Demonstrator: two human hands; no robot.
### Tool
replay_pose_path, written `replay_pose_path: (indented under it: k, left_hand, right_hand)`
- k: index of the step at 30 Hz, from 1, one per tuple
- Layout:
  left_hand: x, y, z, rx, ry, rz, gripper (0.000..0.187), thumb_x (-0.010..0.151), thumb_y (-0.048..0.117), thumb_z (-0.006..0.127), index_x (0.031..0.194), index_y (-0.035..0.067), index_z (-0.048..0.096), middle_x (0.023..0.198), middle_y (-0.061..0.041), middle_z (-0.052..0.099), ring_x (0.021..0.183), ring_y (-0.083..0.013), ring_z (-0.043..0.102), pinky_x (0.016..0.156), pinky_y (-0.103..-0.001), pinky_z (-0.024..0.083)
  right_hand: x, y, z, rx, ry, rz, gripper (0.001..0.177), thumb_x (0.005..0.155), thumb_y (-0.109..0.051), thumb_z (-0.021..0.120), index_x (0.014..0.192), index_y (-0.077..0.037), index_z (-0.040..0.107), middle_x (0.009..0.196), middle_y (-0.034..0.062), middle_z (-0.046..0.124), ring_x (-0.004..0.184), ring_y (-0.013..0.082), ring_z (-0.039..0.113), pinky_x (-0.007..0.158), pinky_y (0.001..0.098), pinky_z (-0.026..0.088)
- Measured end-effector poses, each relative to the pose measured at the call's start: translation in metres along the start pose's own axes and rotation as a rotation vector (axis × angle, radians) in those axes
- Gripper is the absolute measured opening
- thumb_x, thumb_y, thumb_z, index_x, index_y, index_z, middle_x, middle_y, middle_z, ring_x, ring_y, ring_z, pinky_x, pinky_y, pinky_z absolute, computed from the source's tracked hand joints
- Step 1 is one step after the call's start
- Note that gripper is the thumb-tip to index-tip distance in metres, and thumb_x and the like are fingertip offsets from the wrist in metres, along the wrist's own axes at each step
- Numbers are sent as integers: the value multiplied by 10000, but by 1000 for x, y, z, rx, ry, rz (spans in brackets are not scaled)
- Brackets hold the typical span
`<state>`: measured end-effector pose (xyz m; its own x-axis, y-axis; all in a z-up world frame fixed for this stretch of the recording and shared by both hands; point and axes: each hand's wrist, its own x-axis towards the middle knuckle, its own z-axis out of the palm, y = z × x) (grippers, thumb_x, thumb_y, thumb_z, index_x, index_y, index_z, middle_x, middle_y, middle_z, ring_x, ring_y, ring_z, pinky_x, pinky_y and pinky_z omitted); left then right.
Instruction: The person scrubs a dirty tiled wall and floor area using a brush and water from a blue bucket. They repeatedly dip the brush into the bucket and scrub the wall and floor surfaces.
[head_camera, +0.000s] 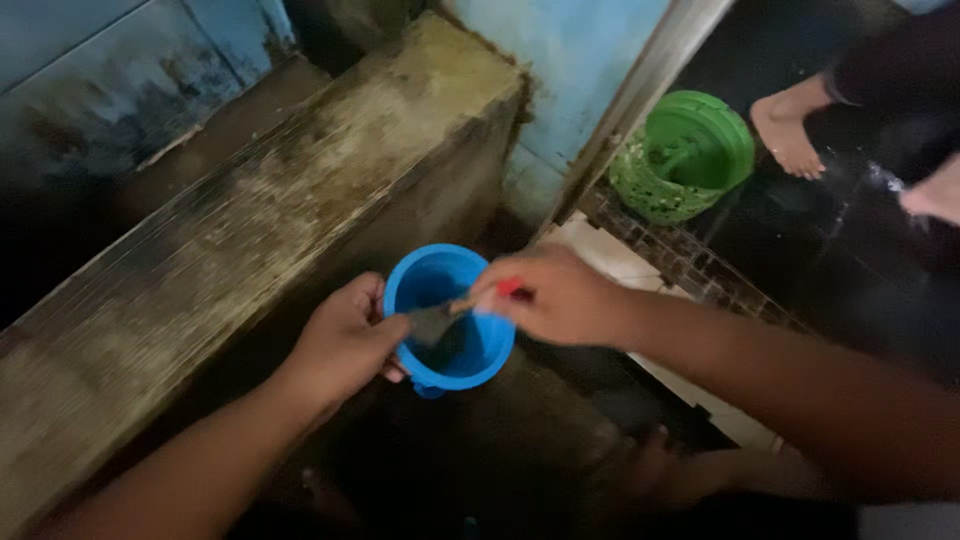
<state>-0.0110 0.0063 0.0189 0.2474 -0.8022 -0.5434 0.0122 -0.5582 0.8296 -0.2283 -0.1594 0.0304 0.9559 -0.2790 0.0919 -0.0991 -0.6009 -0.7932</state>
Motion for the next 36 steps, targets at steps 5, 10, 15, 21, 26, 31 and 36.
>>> replay_pose_path:
  k: [5, 10, 15, 21, 26, 31, 36]
  left_hand:
    - [0, 5, -4, -5, 18, -32, 174, 883, 81, 638, 1027, -2, 588, 765, -146, 687, 578, -214, 699, 500, -322, 575]
    - [3, 5, 0, 6, 35, -59, 170, 879, 74, 620, 1033, 9, 588, 780, -125, 707, 588, -201, 708, 504, -310, 578]
    - [5, 7, 1, -55, 28, -85, 198, 892, 80, 622, 1064, -5, 577, 798, -137, 695, 597, -209, 702, 521, -316, 580]
    - [13, 8, -5, -8, 64, -136, 223, 902, 103, 623, 1103, 17, 584, 837, -121, 693, 626, -189, 702, 541, -308, 600]
    - [25, -2, 2, -80, 71, -88, 233, 899, 92, 639, 1072, -49, 575, 795, -142, 663, 585, -219, 700, 507, -324, 593]
    - [31, -11, 15, 10, 52, -88, 233, 891, 147, 670, 1053, -6, 601, 783, -112, 684, 586, -184, 685, 501, -307, 580]
    - [28, -16, 18, -27, -6, -93, 220, 866, 107, 649, 1060, 13, 609, 778, -110, 663, 582, -190, 680, 507, -312, 602]
  right_hand:
    - [5, 1, -21, 81, 72, 156, 261, 999, -273, 656, 1095, -50, 751, 858, 45, 768, 770, 89, 700, 671, 283, 556]
    - [6, 16, -26, 263, 141, 463, 321, 993, -301, 616, 1157, -49, 729, 847, 53, 749, 747, 101, 680, 651, 290, 559]
    - [5, 32, -33, 219, 188, 494, 320, 996, -340, 632, 1085, -44, 718, 830, 49, 737, 740, 103, 700, 680, 281, 587]
    - [9, 42, -49, 50, 315, 482, 327, 1027, -371, 611, 1096, -57, 675, 819, 58, 707, 711, 102, 652, 651, 308, 544]
    - [22, 72, -51, -312, 364, 334, 286, 1044, -332, 604, 1120, -67, 681, 774, 128, 681, 656, 198, 647, 634, 371, 518]
    - [42, 135, -34, -803, 60, -48, 229, 1024, -261, 645, 969, -38, 642, 875, 179, 670, 820, 362, 662, 732, 474, 543]
    - [50, 203, 27, -922, -227, -81, 230, 944, -190, 605, 1071, -3, 644, 904, 217, 677, 850, 379, 688, 659, 475, 577]
